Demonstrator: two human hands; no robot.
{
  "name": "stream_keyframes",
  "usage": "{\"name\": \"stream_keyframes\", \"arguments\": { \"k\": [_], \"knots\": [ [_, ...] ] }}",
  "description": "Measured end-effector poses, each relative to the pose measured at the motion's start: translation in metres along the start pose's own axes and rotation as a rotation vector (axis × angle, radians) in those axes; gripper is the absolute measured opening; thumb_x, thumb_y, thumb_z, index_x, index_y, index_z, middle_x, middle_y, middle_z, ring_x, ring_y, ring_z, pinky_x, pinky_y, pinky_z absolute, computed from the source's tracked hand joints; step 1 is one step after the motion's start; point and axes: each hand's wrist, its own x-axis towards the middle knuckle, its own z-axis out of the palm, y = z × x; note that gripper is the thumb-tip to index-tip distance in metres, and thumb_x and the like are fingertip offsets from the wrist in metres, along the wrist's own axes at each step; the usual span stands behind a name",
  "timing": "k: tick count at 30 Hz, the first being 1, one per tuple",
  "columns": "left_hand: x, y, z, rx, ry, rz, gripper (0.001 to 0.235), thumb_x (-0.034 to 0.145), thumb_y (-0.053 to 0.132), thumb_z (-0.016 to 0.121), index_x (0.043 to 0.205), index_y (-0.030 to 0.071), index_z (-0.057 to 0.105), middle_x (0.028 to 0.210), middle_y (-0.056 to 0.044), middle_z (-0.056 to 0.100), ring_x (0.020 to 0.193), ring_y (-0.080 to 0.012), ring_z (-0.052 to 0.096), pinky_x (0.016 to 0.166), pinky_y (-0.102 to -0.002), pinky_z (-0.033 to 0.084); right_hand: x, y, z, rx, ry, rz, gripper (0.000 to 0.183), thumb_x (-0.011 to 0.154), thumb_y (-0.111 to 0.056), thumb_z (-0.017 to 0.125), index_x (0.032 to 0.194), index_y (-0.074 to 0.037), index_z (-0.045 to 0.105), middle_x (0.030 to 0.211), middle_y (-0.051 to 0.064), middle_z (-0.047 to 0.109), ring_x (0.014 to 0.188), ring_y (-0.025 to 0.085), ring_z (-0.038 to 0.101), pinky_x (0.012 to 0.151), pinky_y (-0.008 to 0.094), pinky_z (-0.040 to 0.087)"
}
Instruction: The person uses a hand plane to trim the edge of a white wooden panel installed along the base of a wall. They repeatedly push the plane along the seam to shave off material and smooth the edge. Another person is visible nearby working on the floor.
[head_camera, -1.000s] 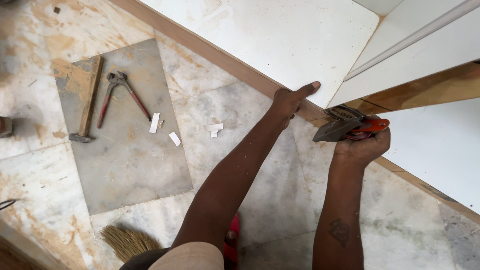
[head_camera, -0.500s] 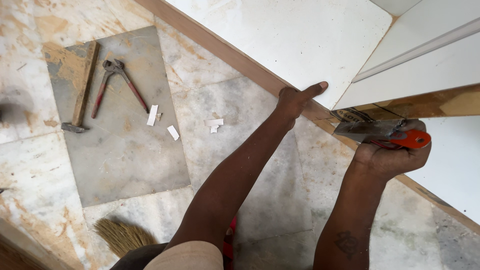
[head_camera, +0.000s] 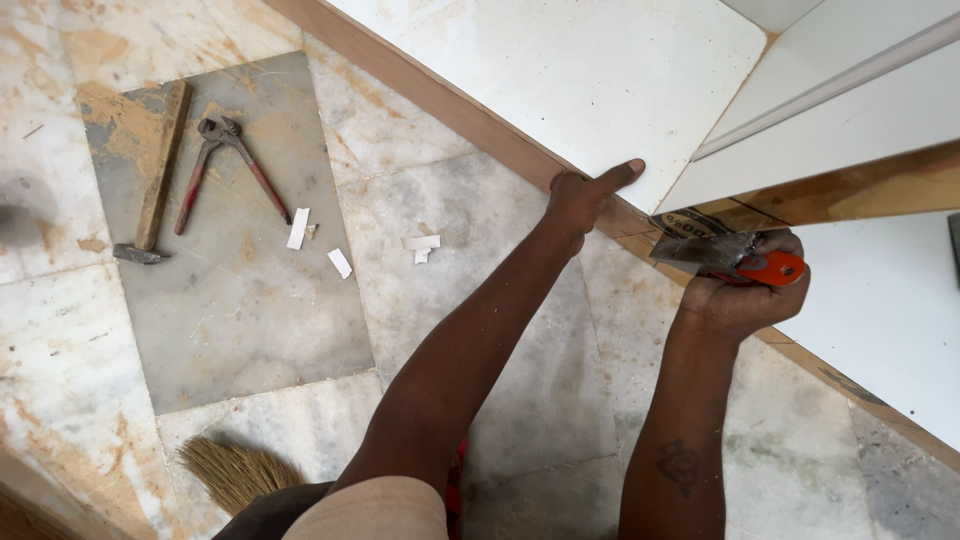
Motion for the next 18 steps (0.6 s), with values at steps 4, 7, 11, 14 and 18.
{"name": "stream_keyframes", "arguments": {
  "k": [4, 7, 11, 14, 18],
  "knots": [
    [-0.002, 0.008, 0.0, 0.0, 0.005, -0.047, 0.077, 0.07, 0.051, 0.085, 0.096, -0.02, 0.067, 0.076, -0.021, 0.066, 0.053, -0.0181, 0.056, 0.046, -0.031, 0.046, -0.001, -0.002, 0.001, 0.014, 0.028, -0.006, 0.023, 0.089, -0.013, 0.046, 0.071, -0.004, 0.057, 0.082, 0.011, 0.059, 0.081, 0.024, 0.056, 0.078, 0.035, 0.052],
    [-0.007, 0.011, -0.003, 0.014, 0.014, -0.052, 0.069, 0.07, 0.05, 0.086, 0.087, -0.015, 0.068, 0.06, -0.009, 0.058, 0.04, -0.0114, 0.043, 0.034, -0.029, 0.032, -0.002, -0.003, 0.001, -0.002, 0.029, -0.002, 0.023, 0.089, -0.011, 0.046, 0.07, -0.004, 0.056, 0.083, 0.012, 0.06, 0.083, 0.025, 0.058, 0.08, 0.036, 0.053],
    [-0.01, 0.021, -0.001, -0.024, 0.054, -0.074, 0.063, 0.069, 0.052, 0.085, 0.082, -0.007, 0.066, 0.056, -0.005, 0.054, 0.039, -0.0105, 0.041, 0.033, -0.028, 0.031, -0.003, -0.004, 0.005, 0.023, 0.049, 0.013, 0.021, 0.089, -0.01, 0.045, 0.072, -0.003, 0.057, 0.086, 0.014, 0.061, 0.088, 0.026, 0.06, 0.084, 0.037, 0.054],
    [-0.013, 0.026, 0.0, -0.05, 0.075, -0.092, 0.062, 0.068, 0.053, 0.085, 0.081, -0.004, 0.065, 0.056, -0.005, 0.054, 0.04, -0.0111, 0.042, 0.034, -0.028, 0.03, -0.005, -0.003, 0.007, 0.026, 0.035, 0.024, 0.022, 0.087, -0.012, 0.044, 0.071, -0.003, 0.057, 0.085, 0.014, 0.062, 0.087, 0.026, 0.061, 0.084, 0.036, 0.055],
    [-0.013, 0.028, -0.001, -0.043, 0.06, -0.119, 0.065, 0.068, 0.055, 0.086, 0.086, -0.004, 0.063, 0.059, -0.004, 0.053, 0.043, -0.011, 0.041, 0.036, -0.027, 0.03, -0.003, -0.001, 0.003, -0.01, -0.014, -0.019, 0.02, 0.09, -0.011, 0.045, 0.075, -0.003, 0.056, 0.086, 0.012, 0.059, 0.085, 0.023, 0.056, 0.082, 0.034, 0.052]
  ]
}}
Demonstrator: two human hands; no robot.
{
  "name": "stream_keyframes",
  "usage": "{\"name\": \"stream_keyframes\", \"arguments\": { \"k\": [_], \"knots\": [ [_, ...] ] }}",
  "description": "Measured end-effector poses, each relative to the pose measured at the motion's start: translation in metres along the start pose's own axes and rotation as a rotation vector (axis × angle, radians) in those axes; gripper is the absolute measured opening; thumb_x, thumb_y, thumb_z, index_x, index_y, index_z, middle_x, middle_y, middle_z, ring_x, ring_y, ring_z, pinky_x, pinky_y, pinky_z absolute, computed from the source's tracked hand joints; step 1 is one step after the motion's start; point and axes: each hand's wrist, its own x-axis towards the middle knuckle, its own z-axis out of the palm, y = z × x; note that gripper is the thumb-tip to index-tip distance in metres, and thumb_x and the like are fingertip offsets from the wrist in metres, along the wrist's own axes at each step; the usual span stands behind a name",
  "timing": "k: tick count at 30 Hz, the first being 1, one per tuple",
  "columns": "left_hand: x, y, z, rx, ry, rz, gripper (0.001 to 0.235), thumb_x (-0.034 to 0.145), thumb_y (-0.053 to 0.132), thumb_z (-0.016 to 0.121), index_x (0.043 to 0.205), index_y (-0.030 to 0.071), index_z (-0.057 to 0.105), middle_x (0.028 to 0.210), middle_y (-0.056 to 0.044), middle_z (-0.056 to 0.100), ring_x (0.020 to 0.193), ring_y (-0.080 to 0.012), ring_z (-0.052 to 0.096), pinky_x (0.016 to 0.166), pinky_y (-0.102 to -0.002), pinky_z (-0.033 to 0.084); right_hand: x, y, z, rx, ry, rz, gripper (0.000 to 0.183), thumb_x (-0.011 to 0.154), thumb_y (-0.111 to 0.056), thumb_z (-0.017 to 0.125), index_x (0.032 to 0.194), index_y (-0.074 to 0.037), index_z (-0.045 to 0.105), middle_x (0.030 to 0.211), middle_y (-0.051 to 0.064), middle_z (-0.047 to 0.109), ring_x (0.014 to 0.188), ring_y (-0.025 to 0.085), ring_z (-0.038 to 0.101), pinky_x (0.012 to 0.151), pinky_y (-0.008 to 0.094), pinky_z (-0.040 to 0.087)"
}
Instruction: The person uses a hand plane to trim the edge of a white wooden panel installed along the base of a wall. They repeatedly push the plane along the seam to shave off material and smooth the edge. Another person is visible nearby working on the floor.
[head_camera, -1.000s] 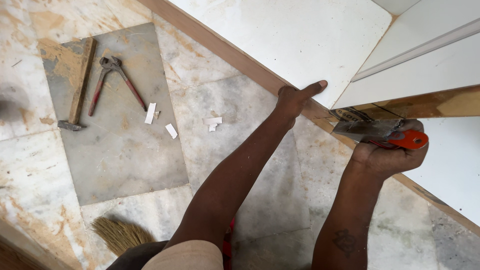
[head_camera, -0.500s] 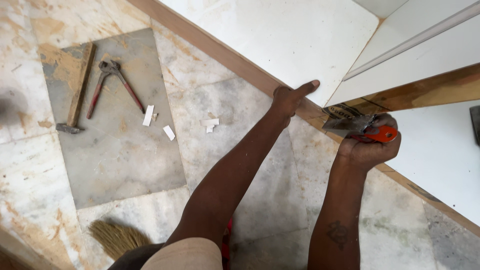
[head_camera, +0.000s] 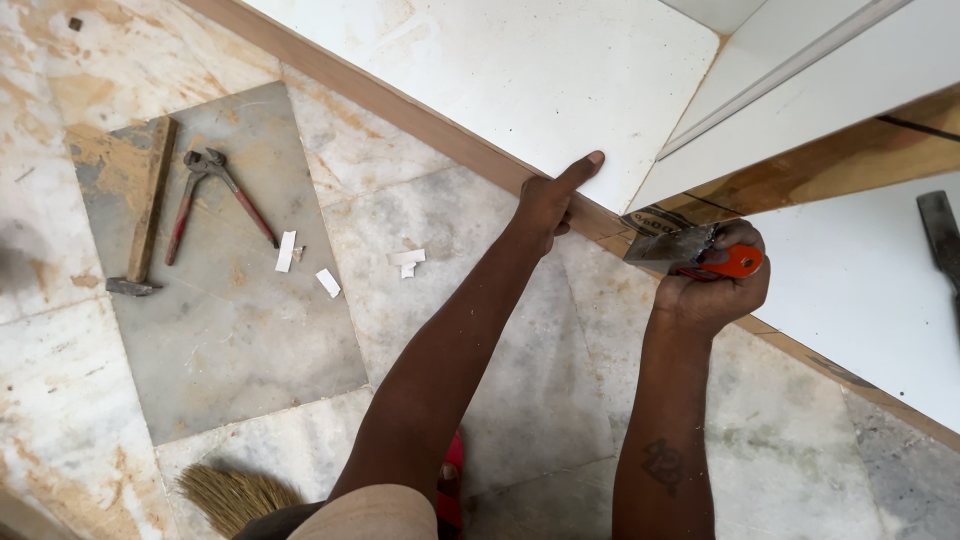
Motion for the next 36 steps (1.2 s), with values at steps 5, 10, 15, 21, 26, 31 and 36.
{"name": "stream_keyframes", "arguments": {
  "k": [5, 10, 15, 21, 26, 31, 36],
  "knots": [
    [-0.002, -0.005, -0.001, 0.018, -0.017, -0.024, 0.068, 0.068, 0.057, 0.084, 0.089, -0.004, 0.063, 0.06, -0.004, 0.05, 0.046, -0.0109, 0.041, 0.038, -0.028, 0.029, 0.001, 0.004, -0.01, -0.025, 0.011, 0.0, 0.022, 0.091, -0.012, 0.044, 0.074, -0.004, 0.057, 0.083, 0.012, 0.06, 0.081, 0.023, 0.057, 0.075, 0.032, 0.05],
    [-0.003, 0.002, 0.002, -0.045, 0.014, -0.043, 0.064, 0.071, 0.05, 0.085, 0.095, -0.004, 0.06, 0.066, -0.007, 0.06, 0.054, -0.0122, 0.056, 0.043, -0.029, 0.042, 0.002, 0.005, -0.003, -0.033, 0.0, 0.01, 0.023, 0.092, -0.01, 0.045, 0.074, -0.003, 0.057, 0.084, 0.014, 0.061, 0.081, 0.023, 0.057, 0.075, 0.031, 0.049],
    [0.005, -0.005, -0.002, -0.078, -0.031, -0.05, 0.06, 0.076, 0.045, 0.085, 0.094, -0.007, 0.061, 0.062, -0.002, 0.048, 0.046, -0.0108, 0.037, 0.038, -0.029, 0.026, 0.002, -0.007, -0.003, -0.026, 0.047, 0.003, 0.02, 0.09, -0.006, 0.047, 0.074, -0.001, 0.059, 0.086, 0.015, 0.063, 0.084, 0.026, 0.059, 0.079, 0.033, 0.051],
    [0.006, -0.005, -0.002, -0.078, -0.011, -0.037, 0.059, 0.074, 0.043, 0.086, 0.093, -0.007, 0.062, 0.062, -0.003, 0.051, 0.046, -0.012, 0.04, 0.039, -0.029, 0.03, 0.0, 0.002, -0.012, 0.01, 0.041, 0.007, 0.017, 0.085, -0.009, 0.047, 0.071, -0.003, 0.056, 0.083, 0.014, 0.061, 0.081, 0.025, 0.059, 0.078, 0.035, 0.053],
    [0.004, 0.004, 0.0, -0.025, 0.009, -0.044, 0.061, 0.072, 0.047, 0.084, 0.094, -0.006, 0.062, 0.066, -0.006, 0.062, 0.051, -0.013, 0.055, 0.042, -0.029, 0.042, 0.0, 0.018, -0.01, 0.003, 0.075, 0.058, 0.022, 0.091, -0.011, 0.045, 0.072, -0.005, 0.055, 0.08, 0.011, 0.058, 0.077, 0.022, 0.055, 0.074, 0.032, 0.05],
    [0.008, -0.006, -0.006, -0.009, -0.041, -0.048, 0.064, 0.071, 0.052, 0.084, 0.088, -0.005, 0.063, 0.061, -0.005, 0.053, 0.047, -0.0123, 0.044, 0.04, -0.029, 0.033, 0.002, -0.006, -0.005, 0.027, 0.058, 0.006, 0.022, 0.088, -0.01, 0.044, 0.069, -0.004, 0.055, 0.083, 0.013, 0.061, 0.084, 0.026, 0.061, 0.081, 0.037, 0.056],
    [0.007, -0.001, -0.003, -0.027, -0.029, -0.032, 0.062, 0.071, 0.05, 0.085, 0.086, -0.006, 0.064, 0.06, -0.004, 0.051, 0.044, -0.0129, 0.039, 0.037, -0.029, 0.029, 0.003, -0.012, 0.002, 0.085, 0.125, 0.016, 0.027, 0.089, -0.017, 0.044, 0.071, -0.003, 0.058, 0.08, 0.014, 0.059, 0.082, 0.026, 0.06, 0.08, 0.04, 0.056]
  ]
}}
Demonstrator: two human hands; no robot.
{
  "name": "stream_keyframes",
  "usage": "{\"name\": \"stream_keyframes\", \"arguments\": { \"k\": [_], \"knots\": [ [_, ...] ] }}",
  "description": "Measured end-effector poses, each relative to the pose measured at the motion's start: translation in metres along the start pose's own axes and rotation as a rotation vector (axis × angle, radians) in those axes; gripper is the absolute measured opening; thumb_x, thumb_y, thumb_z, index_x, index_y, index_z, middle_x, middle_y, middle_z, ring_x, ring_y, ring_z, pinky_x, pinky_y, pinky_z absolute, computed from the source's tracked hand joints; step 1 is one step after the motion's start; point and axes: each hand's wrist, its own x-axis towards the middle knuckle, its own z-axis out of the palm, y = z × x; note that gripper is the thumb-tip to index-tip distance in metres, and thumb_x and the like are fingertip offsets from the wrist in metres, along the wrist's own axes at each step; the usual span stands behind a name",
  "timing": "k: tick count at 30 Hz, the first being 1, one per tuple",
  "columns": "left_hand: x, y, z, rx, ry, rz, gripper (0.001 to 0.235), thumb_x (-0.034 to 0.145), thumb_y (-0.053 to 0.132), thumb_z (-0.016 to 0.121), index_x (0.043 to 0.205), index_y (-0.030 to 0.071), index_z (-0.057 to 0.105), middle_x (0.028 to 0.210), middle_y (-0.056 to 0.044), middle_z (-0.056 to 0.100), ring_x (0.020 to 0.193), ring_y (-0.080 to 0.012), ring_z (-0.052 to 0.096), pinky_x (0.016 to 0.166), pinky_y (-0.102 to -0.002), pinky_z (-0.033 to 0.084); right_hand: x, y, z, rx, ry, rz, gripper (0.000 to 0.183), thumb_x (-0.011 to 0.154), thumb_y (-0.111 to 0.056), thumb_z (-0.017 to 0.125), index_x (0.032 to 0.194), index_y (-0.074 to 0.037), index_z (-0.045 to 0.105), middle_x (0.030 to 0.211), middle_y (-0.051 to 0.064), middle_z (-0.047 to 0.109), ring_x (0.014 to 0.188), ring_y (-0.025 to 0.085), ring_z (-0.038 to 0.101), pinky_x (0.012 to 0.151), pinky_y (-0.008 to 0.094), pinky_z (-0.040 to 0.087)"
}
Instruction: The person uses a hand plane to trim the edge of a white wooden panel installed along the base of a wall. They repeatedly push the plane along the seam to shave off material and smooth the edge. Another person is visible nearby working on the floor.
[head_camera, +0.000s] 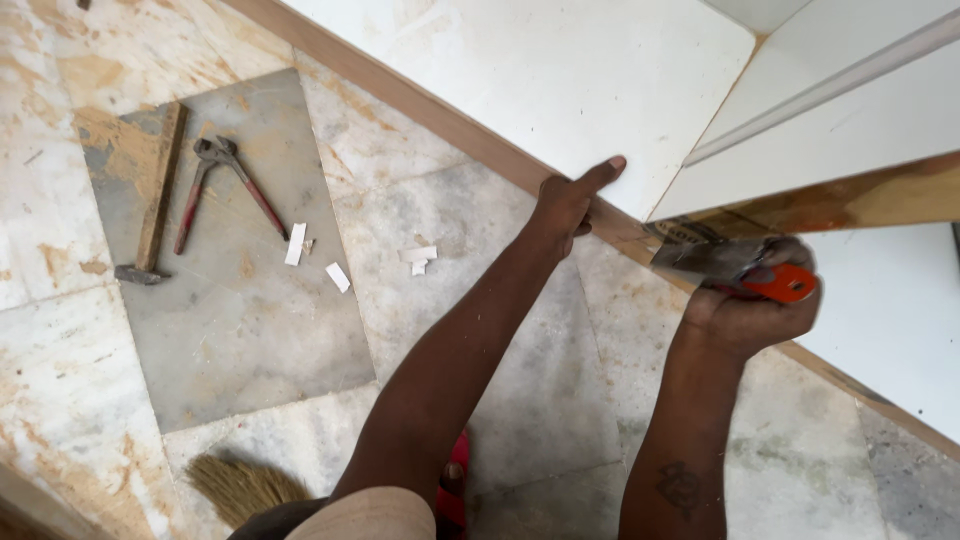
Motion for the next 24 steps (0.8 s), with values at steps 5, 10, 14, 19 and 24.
{"name": "stream_keyframes", "arguments": {
  "k": [5, 10, 14, 19, 24],
  "knots": [
    [-0.005, -0.001, 0.0, -0.028, -0.011, 0.002, 0.06, 0.071, 0.049, 0.083, 0.088, -0.005, 0.064, 0.064, -0.006, 0.058, 0.048, -0.0119, 0.05, 0.039, -0.027, 0.034, -0.005, 0.021, -0.008, -0.074, -0.024, 0.034, 0.023, 0.088, -0.012, 0.045, 0.07, -0.003, 0.056, 0.08, 0.012, 0.059, 0.081, 0.025, 0.059, 0.078, 0.036, 0.054],
    [0.001, -0.002, -0.002, 0.009, -0.007, 0.005, 0.061, 0.073, 0.051, 0.083, 0.085, -0.005, 0.063, 0.061, -0.005, 0.052, 0.046, -0.0126, 0.045, 0.038, -0.028, 0.032, -0.005, 0.014, -0.007, -0.072, 0.0, 0.003, 0.022, 0.085, -0.009, 0.045, 0.068, -0.004, 0.058, 0.082, 0.014, 0.062, 0.084, 0.028, 0.062, 0.081, 0.039, 0.058],
    [0.002, -0.007, -0.002, 0.006, 0.002, 0.012, 0.06, 0.074, 0.05, 0.083, 0.082, -0.005, 0.062, 0.059, -0.005, 0.052, 0.046, -0.0127, 0.048, 0.038, -0.027, 0.035, -0.004, 0.011, -0.011, -0.114, 0.056, -0.014, 0.021, 0.086, -0.009, 0.046, 0.069, -0.005, 0.059, 0.082, 0.013, 0.062, 0.082, 0.027, 0.063, 0.079, 0.04, 0.058],
    [-0.001, 0.001, 0.003, 0.003, 0.001, 0.0, 0.057, 0.073, 0.049, 0.083, 0.081, -0.004, 0.064, 0.058, -0.003, 0.052, 0.043, -0.0113, 0.04, 0.036, -0.028, 0.029, -0.003, 0.03, -0.017, -0.08, 0.051, 0.02, 0.024, 0.09, -0.013, 0.044, 0.071, -0.005, 0.058, 0.081, 0.011, 0.059, 0.079, 0.025, 0.058, 0.076, 0.037, 0.055],
    [-0.001, -0.005, -0.003, 0.006, -0.021, 0.026, 0.056, 0.072, 0.05, 0.084, 0.078, -0.002, 0.063, 0.057, -0.002, 0.049, 0.043, -0.0115, 0.039, 0.036, -0.027, 0.028, -0.002, 0.015, -0.015, -0.073, -0.03, -0.003, 0.024, 0.088, -0.013, 0.044, 0.073, -0.003, 0.059, 0.089, 0.015, 0.064, 0.089, 0.029, 0.062, 0.086, 0.041, 0.057]
  ]
}}
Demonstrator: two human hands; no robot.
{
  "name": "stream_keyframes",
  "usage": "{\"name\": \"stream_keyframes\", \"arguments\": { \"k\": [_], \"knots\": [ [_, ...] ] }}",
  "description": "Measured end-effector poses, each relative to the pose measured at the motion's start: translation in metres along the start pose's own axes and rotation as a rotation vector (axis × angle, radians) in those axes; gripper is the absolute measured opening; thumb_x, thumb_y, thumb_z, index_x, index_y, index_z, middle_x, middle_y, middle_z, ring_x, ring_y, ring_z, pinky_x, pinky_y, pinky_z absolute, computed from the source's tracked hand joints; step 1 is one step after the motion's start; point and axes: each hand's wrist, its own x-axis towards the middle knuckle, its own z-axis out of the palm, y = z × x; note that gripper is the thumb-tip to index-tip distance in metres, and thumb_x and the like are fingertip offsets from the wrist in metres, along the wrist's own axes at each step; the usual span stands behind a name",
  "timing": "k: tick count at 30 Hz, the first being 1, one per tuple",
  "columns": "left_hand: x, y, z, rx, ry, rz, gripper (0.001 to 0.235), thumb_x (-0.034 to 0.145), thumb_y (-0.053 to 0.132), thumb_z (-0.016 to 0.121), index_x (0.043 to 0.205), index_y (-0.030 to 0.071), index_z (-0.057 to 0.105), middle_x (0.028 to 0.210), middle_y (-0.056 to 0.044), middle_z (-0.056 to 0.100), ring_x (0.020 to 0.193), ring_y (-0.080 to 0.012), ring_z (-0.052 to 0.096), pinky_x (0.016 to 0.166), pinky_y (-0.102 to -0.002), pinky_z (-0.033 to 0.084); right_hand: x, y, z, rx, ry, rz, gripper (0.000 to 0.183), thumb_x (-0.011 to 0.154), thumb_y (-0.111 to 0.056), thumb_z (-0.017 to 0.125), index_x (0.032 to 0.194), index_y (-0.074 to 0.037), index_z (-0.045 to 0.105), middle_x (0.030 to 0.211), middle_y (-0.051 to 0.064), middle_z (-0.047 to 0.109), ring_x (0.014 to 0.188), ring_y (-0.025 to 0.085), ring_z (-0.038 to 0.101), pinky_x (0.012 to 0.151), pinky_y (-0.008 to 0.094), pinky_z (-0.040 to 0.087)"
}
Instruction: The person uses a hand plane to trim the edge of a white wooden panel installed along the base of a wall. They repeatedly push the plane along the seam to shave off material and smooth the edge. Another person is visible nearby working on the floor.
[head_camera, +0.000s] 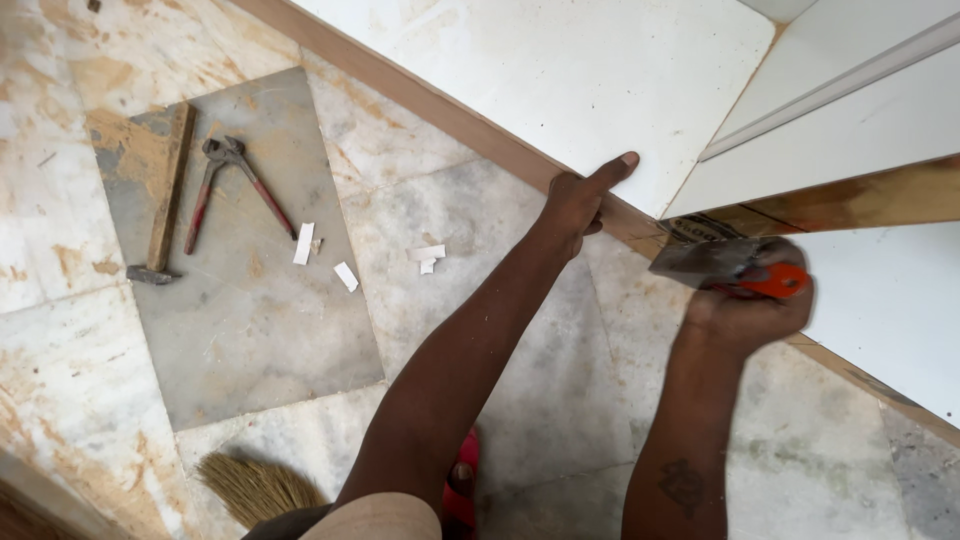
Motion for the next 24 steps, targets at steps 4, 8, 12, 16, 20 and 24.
{"name": "stream_keyframes", "arguments": {
  "k": [4, 8, 12, 16, 20, 24],
  "knots": [
    [0.003, -0.003, 0.0, 0.012, 0.014, -0.011, 0.057, 0.074, 0.051, 0.085, 0.077, 0.001, 0.058, 0.059, -0.003, 0.049, 0.047, -0.0129, 0.043, 0.039, -0.028, 0.033, 0.005, -0.026, 0.009, 0.051, -0.099, -0.034, 0.031, 0.094, -0.02, 0.043, 0.073, -0.005, 0.06, 0.088, 0.014, 0.064, 0.087, 0.028, 0.064, 0.082, 0.041, 0.059],
    [0.005, 0.005, 0.004, -0.013, 0.026, -0.004, 0.06, 0.07, 0.05, 0.084, 0.085, -0.005, 0.064, 0.062, -0.005, 0.055, 0.047, -0.0126, 0.046, 0.038, -0.028, 0.032, 0.002, -0.025, 0.017, 0.072, -0.133, -0.043, 0.031, 0.099, -0.02, 0.042, 0.078, -0.004, 0.06, 0.085, 0.013, 0.06, 0.079, 0.024, 0.061, 0.077, 0.037, 0.058],
    [-0.003, 0.0, 0.004, -0.009, 0.034, -0.004, 0.067, 0.072, 0.05, 0.083, 0.094, -0.011, 0.064, 0.064, -0.006, 0.056, 0.049, -0.0129, 0.049, 0.039, -0.028, 0.035, 0.0, -0.022, 0.016, 0.021, -0.129, -0.072, 0.028, 0.096, -0.019, 0.043, 0.076, -0.006, 0.058, 0.082, 0.012, 0.059, 0.078, 0.025, 0.061, 0.075, 0.037, 0.057],
    [-0.002, 0.009, 0.009, 0.02, 0.047, -0.021, 0.068, 0.072, 0.05, 0.083, 0.094, -0.011, 0.063, 0.065, -0.009, 0.059, 0.048, -0.0137, 0.049, 0.039, -0.028, 0.036, 0.002, -0.031, 0.029, 0.021, -0.088, -0.002, 0.025, 0.093, -0.014, 0.043, 0.075, -0.004, 0.056, 0.083, 0.013, 0.06, 0.083, 0.025, 0.059, 0.077, 0.034, 0.055],
    [0.0, 0.0, 0.003, -0.027, 0.048, 0.015, 0.066, 0.073, 0.048, 0.084, 0.091, -0.012, 0.062, 0.066, -0.01, 0.061, 0.049, -0.0138, 0.053, 0.039, -0.028, 0.039, -0.002, -0.032, 0.027, 0.029, -0.059, -0.035, 0.024, 0.093, -0.013, 0.045, 0.074, -0.004, 0.055, 0.082, 0.013, 0.058, 0.082, 0.026, 0.057, 0.077, 0.036, 0.053],
    [0.0, -0.002, 0.007, -0.042, 0.018, 0.022, 0.061, 0.073, 0.047, 0.084, 0.087, -0.009, 0.063, 0.063, -0.007, 0.053, 0.042, -0.0123, 0.038, 0.035, -0.029, 0.029, -0.001, -0.019, 0.021, 0.015, 0.0, -0.033, 0.027, 0.088, -0.017, 0.044, 0.068, -0.004, 0.057, 0.08, 0.014, 0.062, 0.078, 0.027, 0.06, 0.077, 0.038, 0.055]
  ]
}}
